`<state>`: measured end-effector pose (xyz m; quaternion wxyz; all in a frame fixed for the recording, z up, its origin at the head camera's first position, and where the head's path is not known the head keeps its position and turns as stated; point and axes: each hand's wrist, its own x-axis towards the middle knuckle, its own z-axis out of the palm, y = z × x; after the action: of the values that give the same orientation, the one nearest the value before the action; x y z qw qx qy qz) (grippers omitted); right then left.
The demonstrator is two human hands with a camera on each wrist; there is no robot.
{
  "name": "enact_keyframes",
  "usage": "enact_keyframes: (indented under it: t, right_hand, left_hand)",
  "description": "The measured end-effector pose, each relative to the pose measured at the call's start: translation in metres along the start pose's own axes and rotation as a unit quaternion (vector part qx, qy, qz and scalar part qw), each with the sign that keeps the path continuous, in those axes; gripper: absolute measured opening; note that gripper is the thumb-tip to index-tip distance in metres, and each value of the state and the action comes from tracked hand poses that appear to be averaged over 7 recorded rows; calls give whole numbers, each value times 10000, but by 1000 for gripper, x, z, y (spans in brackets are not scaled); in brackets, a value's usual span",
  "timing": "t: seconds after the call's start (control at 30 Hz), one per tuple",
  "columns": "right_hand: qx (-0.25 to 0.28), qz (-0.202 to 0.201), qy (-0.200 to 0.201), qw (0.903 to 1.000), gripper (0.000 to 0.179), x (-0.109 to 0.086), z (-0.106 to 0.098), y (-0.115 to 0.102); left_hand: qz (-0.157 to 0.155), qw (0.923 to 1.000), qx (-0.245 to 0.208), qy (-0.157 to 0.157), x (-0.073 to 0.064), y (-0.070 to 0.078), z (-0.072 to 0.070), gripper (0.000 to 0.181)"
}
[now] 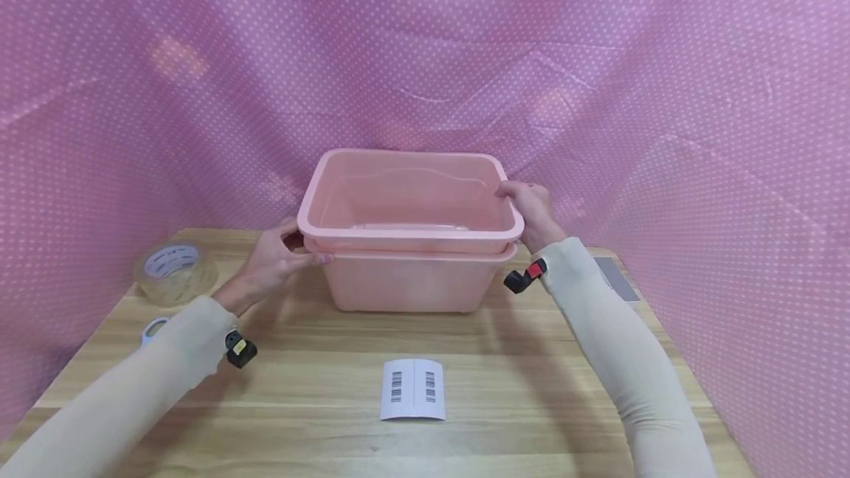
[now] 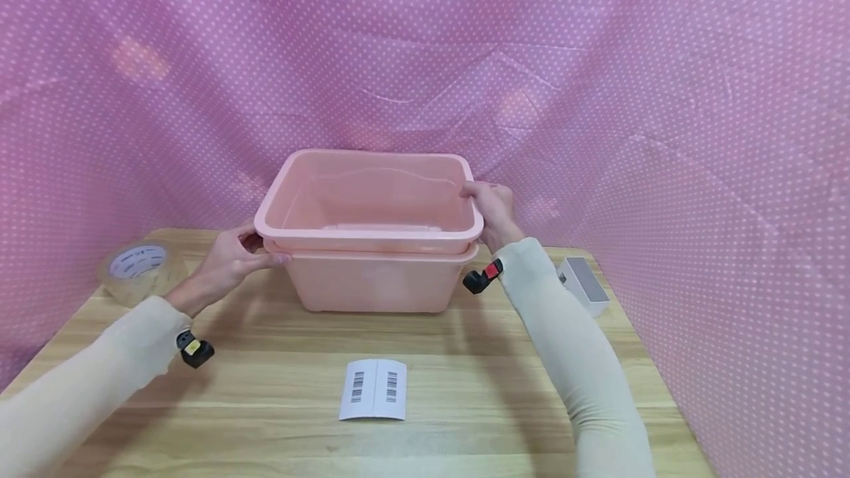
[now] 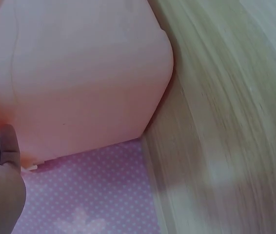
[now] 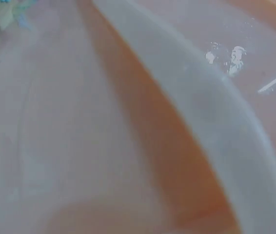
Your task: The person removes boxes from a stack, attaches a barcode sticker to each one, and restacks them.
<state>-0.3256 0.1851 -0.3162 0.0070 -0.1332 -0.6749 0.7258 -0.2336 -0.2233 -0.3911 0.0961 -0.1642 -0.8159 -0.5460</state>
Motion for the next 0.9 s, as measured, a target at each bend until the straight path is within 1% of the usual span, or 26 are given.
enact_keyframes:
  t: [0.07, 0.13, 0.23, 0.3, 0.4, 0.47, 0.6, 0.73, 0.8, 0.9]
  right_hand:
    - [-9, -31, 28, 10000, 20, -1, 0, -1]
    - [70, -77, 19, 9999, 21, -2, 0, -2]
    - [237, -147, -63, 9996, 26, -4, 1, -5]
    - [334, -194, -131, 9992, 24, -5, 1, -7]
    - [372, -297, -278, 9985, 16, -6, 1, -10]
    - [359, -334, -414, 9979, 14, -6, 2, -13]
    - [272, -240, -704, 9969, 13, -5, 0, -16]
    - [242, -97, -897, 9956, 20, -5, -2, -18]
    - [324, -116, -976, 9946, 22, -6, -3, -19]
    - [485, -219, -1097, 9925, 20, -8, -3, -21]
  left_hand:
    - [7, 10000, 67, 5, 1, 0, -1, 58]
    - [-7, 10000, 42, 15, 1, 0, -1, 56]
    - [-9, 10000, 78, 32, 1, 0, -1, 55]
    - [-25, 10000, 45, 34, 0, -1, -1, 57]
    - [-38, 10000, -63, 7, 0, -1, -2, 60]
    - [-47, 9999, -136, -12, 0, -1, -2, 63]
    - [-6, 9997, -221, -34, -2, -2, -3, 64]
    - [95, 9993, -353, -64, -3, -4, -2, 65]
    - [124, 9990, -421, -95, -3, -5, -2, 67]
    - [83, 9992, -375, -111, -4, -5, -2, 68]
